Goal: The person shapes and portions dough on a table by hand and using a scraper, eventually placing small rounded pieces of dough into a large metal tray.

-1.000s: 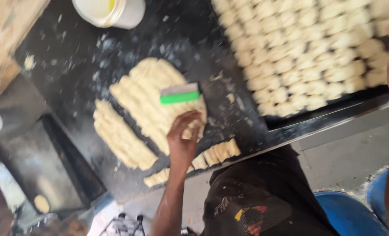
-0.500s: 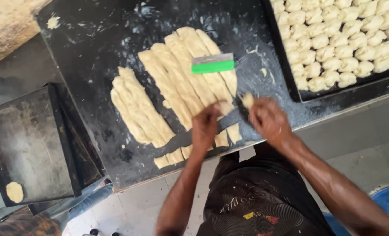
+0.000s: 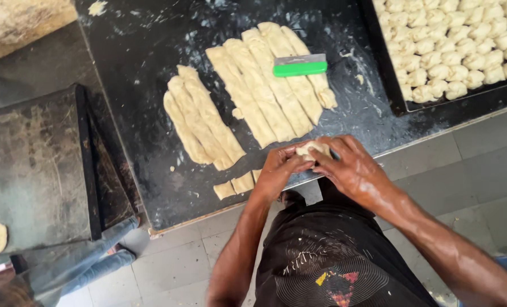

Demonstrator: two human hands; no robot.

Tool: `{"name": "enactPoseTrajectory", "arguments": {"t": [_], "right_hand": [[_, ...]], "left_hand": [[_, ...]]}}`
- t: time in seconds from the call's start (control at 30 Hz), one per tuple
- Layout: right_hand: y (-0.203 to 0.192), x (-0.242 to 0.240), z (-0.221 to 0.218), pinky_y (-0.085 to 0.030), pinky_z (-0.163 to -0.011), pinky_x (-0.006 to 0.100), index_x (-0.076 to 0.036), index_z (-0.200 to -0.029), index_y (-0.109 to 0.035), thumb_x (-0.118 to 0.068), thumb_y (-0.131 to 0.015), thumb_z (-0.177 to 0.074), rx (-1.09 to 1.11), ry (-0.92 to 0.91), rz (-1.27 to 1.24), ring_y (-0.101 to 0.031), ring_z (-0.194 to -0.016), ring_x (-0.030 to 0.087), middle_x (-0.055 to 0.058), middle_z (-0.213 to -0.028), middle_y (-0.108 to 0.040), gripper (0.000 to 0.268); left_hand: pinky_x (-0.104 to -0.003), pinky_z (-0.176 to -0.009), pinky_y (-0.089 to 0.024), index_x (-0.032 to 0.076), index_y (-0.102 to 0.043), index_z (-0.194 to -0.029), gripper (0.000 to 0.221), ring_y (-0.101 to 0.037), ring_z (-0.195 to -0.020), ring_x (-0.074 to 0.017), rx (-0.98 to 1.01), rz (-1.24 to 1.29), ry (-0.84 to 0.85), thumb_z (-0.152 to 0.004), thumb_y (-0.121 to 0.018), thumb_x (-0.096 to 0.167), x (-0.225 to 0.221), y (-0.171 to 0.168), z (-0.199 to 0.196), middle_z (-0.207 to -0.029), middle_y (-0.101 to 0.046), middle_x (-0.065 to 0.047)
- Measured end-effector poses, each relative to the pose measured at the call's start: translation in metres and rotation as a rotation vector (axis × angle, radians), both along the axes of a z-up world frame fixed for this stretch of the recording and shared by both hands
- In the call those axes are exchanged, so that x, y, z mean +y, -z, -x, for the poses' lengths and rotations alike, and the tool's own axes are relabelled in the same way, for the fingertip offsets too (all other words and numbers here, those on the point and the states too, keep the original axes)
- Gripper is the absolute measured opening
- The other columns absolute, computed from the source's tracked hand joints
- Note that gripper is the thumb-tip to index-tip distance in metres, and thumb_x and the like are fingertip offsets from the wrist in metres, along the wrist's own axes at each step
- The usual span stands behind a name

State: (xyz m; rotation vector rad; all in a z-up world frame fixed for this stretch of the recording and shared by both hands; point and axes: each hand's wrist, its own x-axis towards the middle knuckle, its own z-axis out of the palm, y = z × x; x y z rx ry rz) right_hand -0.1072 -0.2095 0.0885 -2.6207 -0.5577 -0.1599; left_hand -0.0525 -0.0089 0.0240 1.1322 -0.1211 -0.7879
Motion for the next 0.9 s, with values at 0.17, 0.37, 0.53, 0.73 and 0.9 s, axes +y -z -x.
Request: {"name": "enactPoseTrajectory", "arguments": {"t": [0.17,0.37,0.53,0.73,0.9], "right_hand": [[0.008,0.010,0.014,-0.054,-0.094,0.039,-0.012,-0.113,-0.065,-0.011,-0.080,-0.084,-0.044,0.116,-0.305,-0.061,-0.110,0.030,0.011,-0.115,-0.062,0.033],[0.020,-0.026,0.006,-0.054,-0.080,0.036,-0.006,-0.118,-0.072,-0.002,-0.077,-0.088,0.580,0.301,-1.056,-0.065,-0.093,0.025,0.012,-0.109,-0.067,0.031],[0.010,-0.054,0.012,-0.056,-0.085,0.036,-0.009,-0.109,-0.076,-0.011,-0.083,-0.083,0.117,0.257,-0.335,-0.066,-0.099,0.026,0.005,-0.108,-0.068,0.026],[-0.001,-0.096,0.013,-0.059,-0.090,0.037,-0.008,-0.117,-0.073,-0.005,-0.080,-0.084,-0.073,0.250,-0.202,-0.063,-0.111,0.026,0.011,-0.123,-0.062,0.034],[0.002,-0.181,0.000,-0.063,-0.084,0.040,-0.003,-0.112,-0.070,-0.015,-0.083,-0.082,0.151,0.706,-0.573,-0.073,-0.099,0.024,0.011,-0.112,-0.072,0.035]], "left_hand": [[-0.035,-0.109,-0.057,-0.001,-0.062,-0.139,0.036,-0.067,-0.122,-0.0184,-0.048,0.068,0.032,-0.104,-0.054,-0.004,0.018,-0.006,0.017,-0.137,-0.066,-0.011],[-0.033,-0.101,-0.056,0.001,-0.063,-0.131,0.034,-0.065,-0.122,-0.0177,-0.246,0.059,0.005,-0.098,-0.068,-0.006,-0.010,-0.019,0.017,-0.139,-0.059,-0.009],[-0.031,-0.084,-0.063,0.003,-0.070,-0.132,0.037,-0.074,-0.098,-0.0159,-0.390,-0.374,0.198,-0.096,-0.074,0.011,-0.050,-0.018,-0.008,-0.113,-0.077,-0.010],[-0.036,-0.094,-0.064,0.000,-0.069,-0.131,0.034,-0.074,-0.103,-0.0228,0.166,-0.034,0.312,-0.102,-0.061,0.017,-0.125,-0.017,-0.040,-0.114,-0.076,-0.013],[-0.040,-0.103,-0.053,0.001,-0.073,-0.124,0.033,-0.060,-0.137,-0.0291,-0.312,0.052,0.330,-0.097,-0.055,-0.007,-0.216,-0.049,-0.067,-0.158,-0.051,-0.016]]}}
